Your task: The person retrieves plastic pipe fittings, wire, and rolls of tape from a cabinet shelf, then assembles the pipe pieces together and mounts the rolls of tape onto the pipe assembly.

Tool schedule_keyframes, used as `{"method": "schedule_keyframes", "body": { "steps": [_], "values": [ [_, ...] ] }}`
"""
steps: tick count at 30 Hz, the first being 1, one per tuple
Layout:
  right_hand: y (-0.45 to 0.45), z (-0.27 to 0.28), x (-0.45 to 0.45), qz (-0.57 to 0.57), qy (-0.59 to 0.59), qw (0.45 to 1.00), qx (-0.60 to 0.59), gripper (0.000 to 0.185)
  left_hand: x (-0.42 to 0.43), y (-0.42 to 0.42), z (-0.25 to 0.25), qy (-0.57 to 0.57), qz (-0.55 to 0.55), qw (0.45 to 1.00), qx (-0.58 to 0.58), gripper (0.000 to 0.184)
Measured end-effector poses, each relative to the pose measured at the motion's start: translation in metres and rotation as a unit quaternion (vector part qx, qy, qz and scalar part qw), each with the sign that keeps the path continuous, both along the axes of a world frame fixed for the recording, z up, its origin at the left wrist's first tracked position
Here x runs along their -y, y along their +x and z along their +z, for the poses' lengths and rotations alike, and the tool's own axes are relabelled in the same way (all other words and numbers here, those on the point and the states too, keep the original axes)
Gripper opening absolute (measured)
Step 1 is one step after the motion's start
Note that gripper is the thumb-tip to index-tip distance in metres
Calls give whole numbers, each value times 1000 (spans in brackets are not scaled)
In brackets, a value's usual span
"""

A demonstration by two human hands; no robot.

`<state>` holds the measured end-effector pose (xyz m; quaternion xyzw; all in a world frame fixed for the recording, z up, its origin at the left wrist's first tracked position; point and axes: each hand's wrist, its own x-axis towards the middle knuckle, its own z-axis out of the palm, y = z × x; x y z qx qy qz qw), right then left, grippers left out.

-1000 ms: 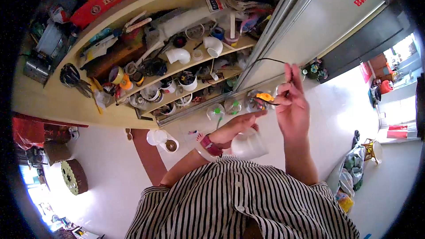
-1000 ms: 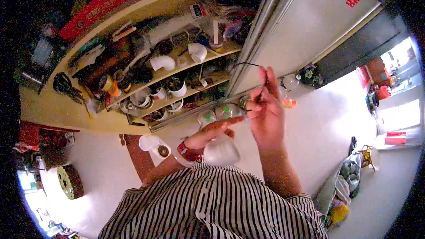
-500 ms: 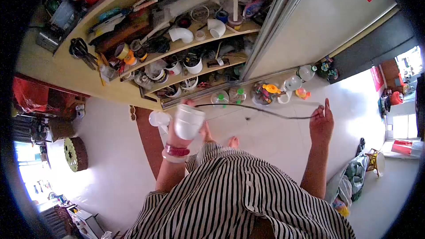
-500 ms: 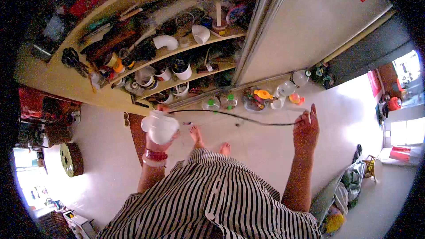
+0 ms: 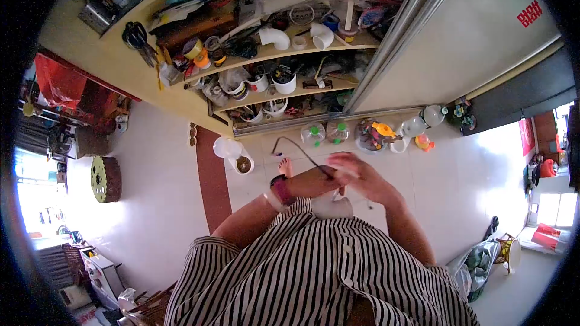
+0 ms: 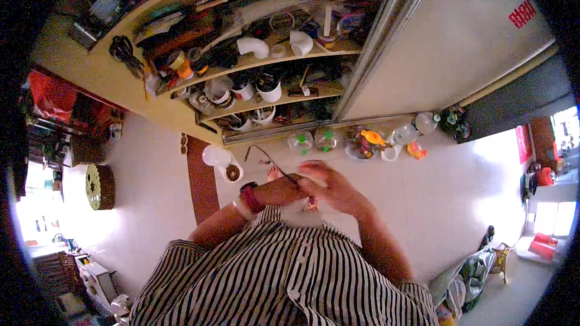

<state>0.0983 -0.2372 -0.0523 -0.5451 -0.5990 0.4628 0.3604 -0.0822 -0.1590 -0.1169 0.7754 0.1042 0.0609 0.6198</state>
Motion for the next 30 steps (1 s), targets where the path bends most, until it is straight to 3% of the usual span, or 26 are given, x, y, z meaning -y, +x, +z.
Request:
{"method": "schedule_keyframes", "body": {
  "steps": [1,2,3,4,6,7,8,9,10,11,12,13,14,15,16,18,19,20,22,23,24,26,30],
  "values": [
    [-15,20,-13,62,45,996,40,31,-2,4,-4,-17,37,996,77,26],
    [-19,17,-22,62,48,996,39,31,-5,6,3,-13,37,996,75,26],
    [-21,12,-28,75,39,993,86,28,-7,8,14,50,11,999,-18,32],
    [-22,9,-32,88,29,987,133,27,-4,9,-7,-53,27,998,29,34],
    [-18,7,-38,56,20,989,137,26,-2,15,-4,-259,45,956,129,40],
    [-12,-1,-35,-9,3,1000,6,30,-8,18,-4,-97,5,995,-20,39],
    [-9,-6,-35,-75,-16,989,-127,34,-13,21,33,70,-35,982,-170,37],
    [-9,12,-34,-184,-144,938,-257,38,-11,13,49,-14,62,997,38,35],
    [-1,14,-34,-183,-146,937,-258,38,-11,5,44,-16,63,997,37,35],
    [14,15,-34,-210,-118,930,-277,37,-13,-2,35,-59,165,982,76,35],
    [26,18,-33,-237,-89,921,-296,37,-16,-10,25,-102,265,952,115,36],
    [33,22,-30,-234,-89,922,-296,37,-24,-22,12,-212,314,914,147,34],
    [38,30,-25,-242,-68,919,-304,35,-31,-30,14,-319,358,859,177,32],
    [41,33,-21,-249,-49,916,-312,34,-27,-36,15,-410,454,766,197,32],
    [42,33,-17,-244,-50,917,-312,34,-33,-43,16,-434,477,730,227,34],
    [41,31,-9,-193,-26,961,-195,32,-44,-55,22,-422,450,747,248,30],
    [37,31,-8,-191,-27,961,-196,32,-50,-61,12,-421,452,746,248,30],
    [32,32,-5,-198,-22,960,-195,31,-56,-62,5,-179,522,815,174,27],
    [25,33,-4,-215,-10,958,-190,30,-60,-62,-9,76,553,825,90,23],
    [23,37,-5,-216,-8,958,-189,30,-57,-58,10,-147,557,795,189,18],
    [22,42,-6,-225,2,950,-218,30,-56,-55,23,-361,529,718,275,13],
    [20,50,-10,-234,12,941,-246,29,-58,-55,27,-306,540,742,253,13],
    [22,49,-15,-262,-25,949,-173,24,-56,-55,40,-167,532,807,196,11]
  ]
}}
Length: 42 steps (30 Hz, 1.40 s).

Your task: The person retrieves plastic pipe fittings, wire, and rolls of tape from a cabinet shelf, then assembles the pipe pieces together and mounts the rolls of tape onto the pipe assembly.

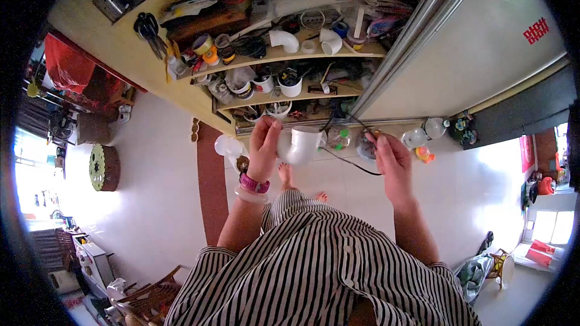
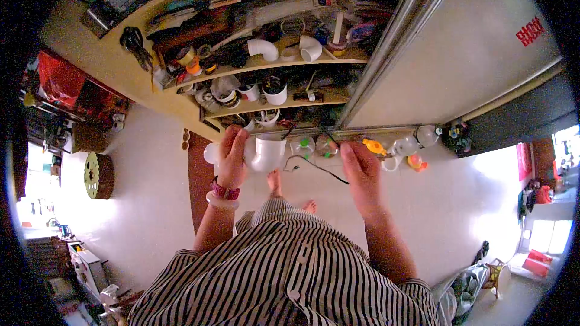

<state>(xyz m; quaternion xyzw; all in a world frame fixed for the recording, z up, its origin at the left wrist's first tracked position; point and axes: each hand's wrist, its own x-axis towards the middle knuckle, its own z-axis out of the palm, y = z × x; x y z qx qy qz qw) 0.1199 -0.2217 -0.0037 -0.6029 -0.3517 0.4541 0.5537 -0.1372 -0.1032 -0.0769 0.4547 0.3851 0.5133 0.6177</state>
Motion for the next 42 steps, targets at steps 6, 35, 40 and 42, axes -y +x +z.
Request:
{"method": "schedule_keyframes", "body": {
  "steps": [6,35,40,42],
  "values": [
    [-1,-10,1,-4,27,990,141,19,5,9,25,150,31,984,-95,10],
    [-32,0,-1,212,10,887,410,19,41,48,12,-54,-23,998,38,24],
    [-45,-40,3,231,-32,921,311,17,49,57,11,-37,23,995,95,14],
    [-47,-48,3,193,44,909,368,17,50,48,9,41,20,999,-13,12]
  ]
}}
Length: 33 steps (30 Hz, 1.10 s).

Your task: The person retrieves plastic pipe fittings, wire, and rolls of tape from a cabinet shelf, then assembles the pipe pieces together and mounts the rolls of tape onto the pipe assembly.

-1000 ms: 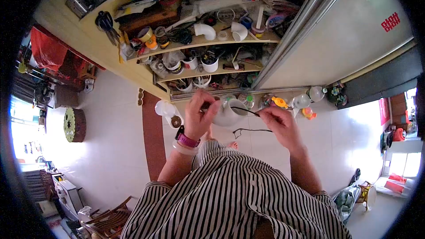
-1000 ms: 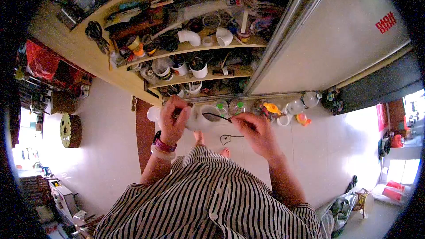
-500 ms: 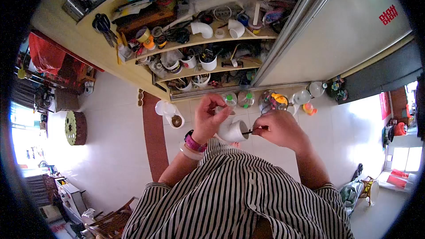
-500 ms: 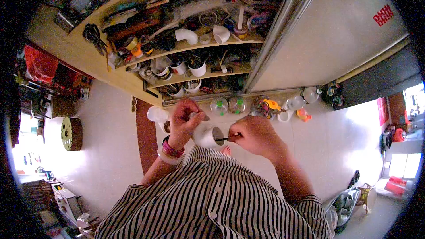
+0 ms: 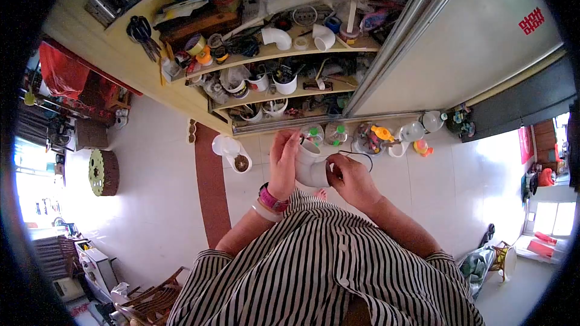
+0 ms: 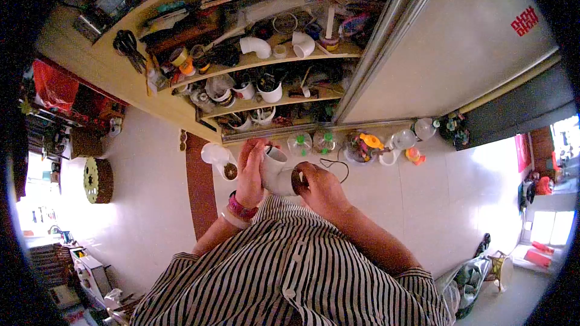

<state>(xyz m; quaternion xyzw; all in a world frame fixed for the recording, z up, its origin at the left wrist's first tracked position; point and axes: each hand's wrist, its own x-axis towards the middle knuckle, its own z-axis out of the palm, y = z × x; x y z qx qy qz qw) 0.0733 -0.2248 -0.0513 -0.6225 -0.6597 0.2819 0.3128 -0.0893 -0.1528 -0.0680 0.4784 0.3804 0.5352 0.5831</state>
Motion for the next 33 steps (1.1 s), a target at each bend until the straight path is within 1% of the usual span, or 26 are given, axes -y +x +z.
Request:
{"method": "schedule_keyframes", "body": {
  "steps": [2,3,4,6,7,8,10,11,13,14,16,17,19,20,21,22,23,24,25,26,28,29,30,31,32,33],
  "values": [
    [2,4,1,10,-19,1000,19,18,0,-4,-2,75,1,991,-109,11],
    [2,8,1,19,-39,998,38,19,-2,-4,-3,-22,-27,999,-9,14],
    [2,11,1,18,-38,998,38,19,-3,-4,-3,-118,-55,987,91,16],
    [1,13,4,19,-7,999,37,19,-4,-7,0,-120,-81,986,88,17],
    [0,13,5,18,-7,999,37,19,-4,-10,2,-123,-105,983,85,18],
    [1,13,6,17,-6,998,53,19,-6,-12,3,-122,-106,983,85,18],
    [1,12,8,17,-4,997,69,19,-13,-14,6,-111,-151,982,-38,17],
    [0,11,8,11,8,997,70,20,-15,-15,8,-110,-151,982,-38,17],
    [1,10,8,5,21,997,72,20,-19,-15,13,19,-150,977,-148,15],
    [2,10,8,6,17,997,70,20,-20,-18,19,19,-151,977,-148,15],
    [3,9,8,7,13,998,68,20,-25,-25,29,78,-153,937,-304,20],
    [3,9,7,18,10,996,84,20,-28,-28,26,79,-153,937,-304,20],
    [1,11,6,28,9,995,100,20,-33,-31,17,175,-169,871,-427,18],
    [-1,14,6,33,-16,993,108,21,-33,-31,18,176,-169,871,-427,18],
    [-3,16,6,37,-42,992,116,21,-32,-30,20,195,-162,852,-457,18],
    [-3,14,5,37,-41,992,117,21,-31,-30,21,213,-154,833,-488,18],
    [-4,10,4,49,-66,989,124,22,-29,-30,18,213,-153,833,-488,18],
    [-4,8,2,61,-91,985,131,23,-28,-29,14,214,-142,846,-468,17],
    [-4,7,0,60,-90,985,131,23,-28,-27,11,216,-131,858,-447,16],
    [-4,7,-2,75,-90,985,126,23,-30,-25,10,217,-131,858,-447,16],
    [-4,2,-6,91,-90,984,120,24,-35,-23,8,372,-96,828,-408,15],
    [-4,0,-8,105,-94,987,71,26,-37,-24,9,372,-96,829,-408,15],
    [-4,-2,-10,120,-98,988,21,33,-40,-25,10,356,-104,850,-375,16],
    [-5,-2,-13,121,-98,988,21,33,-43,-26,13,340,-112,869,-342,16],
    [-7,1,-16,102,-101,989,-22,42,-47,-29,18,339,-111,870,-341,16],
    [-9,5,-21,84,-104,989,-64,54,-52,-32,25,311,-113,861,-385,18]
  ]
}}
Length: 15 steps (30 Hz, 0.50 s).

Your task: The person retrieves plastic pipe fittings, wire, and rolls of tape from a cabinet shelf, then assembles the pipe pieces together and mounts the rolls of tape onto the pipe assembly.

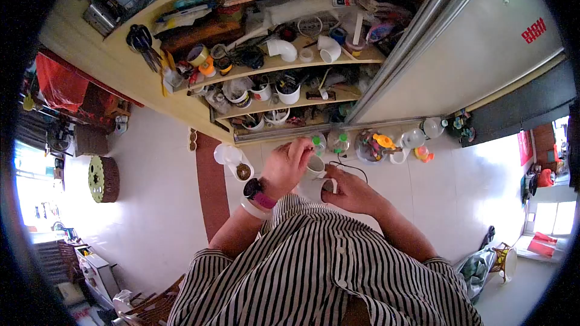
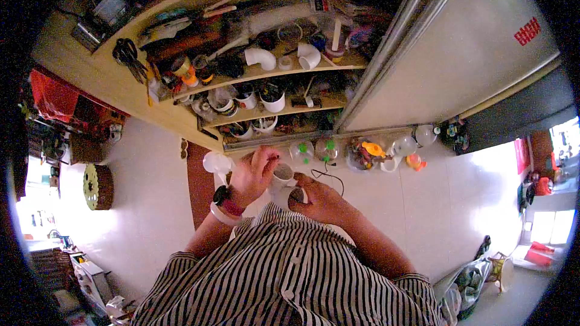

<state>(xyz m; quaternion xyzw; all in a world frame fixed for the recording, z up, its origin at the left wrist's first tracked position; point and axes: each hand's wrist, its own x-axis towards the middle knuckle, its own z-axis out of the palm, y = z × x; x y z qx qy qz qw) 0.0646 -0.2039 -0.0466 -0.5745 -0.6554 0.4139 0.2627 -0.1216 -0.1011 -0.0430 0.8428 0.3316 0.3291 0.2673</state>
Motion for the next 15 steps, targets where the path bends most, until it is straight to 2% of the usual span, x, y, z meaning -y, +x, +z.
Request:
{"method": "schedule_keyframes", "body": {
  "steps": [1,3,5,7,8,10,11,13,14,15],
  "values": [
    [0,5,-7,2,0,1000,1,54,-5,-3,5,-17,21,999,-45,19],
    [-3,23,-26,-41,-4,999,-21,67,-17,-9,12,-21,15,996,-88,20],
    [-4,32,-40,-34,-6,998,-61,65,-33,-11,16,-26,10,991,-131,21],
    [-6,44,-54,34,-116,983,-139,62,-51,-15,19,200,-24,977,-66,16],
    [-6,43,-59,36,-116,983,-139,62,-58,-22,17,200,-22,977,-67,16],
    [-2,36,-65,6,-135,989,-60,55,-73,-40,9,22,81,995,47,11],
    [4,32,-68,8,-136,989,-60,55,-84,-48,11,22,83,995,47,11],
    [17,23,-77,-3,-81,992,100,46,-106,-63,19,-82,222,951,202,9],
    [19,25,-84,-37,-62,993,98,38,-111,-69,37,-34,225,962,154,12],
    [16,28,-91,-36,-61,993,99,38,-114,-71,39,-32,226,961,155,12]
  ]
}}
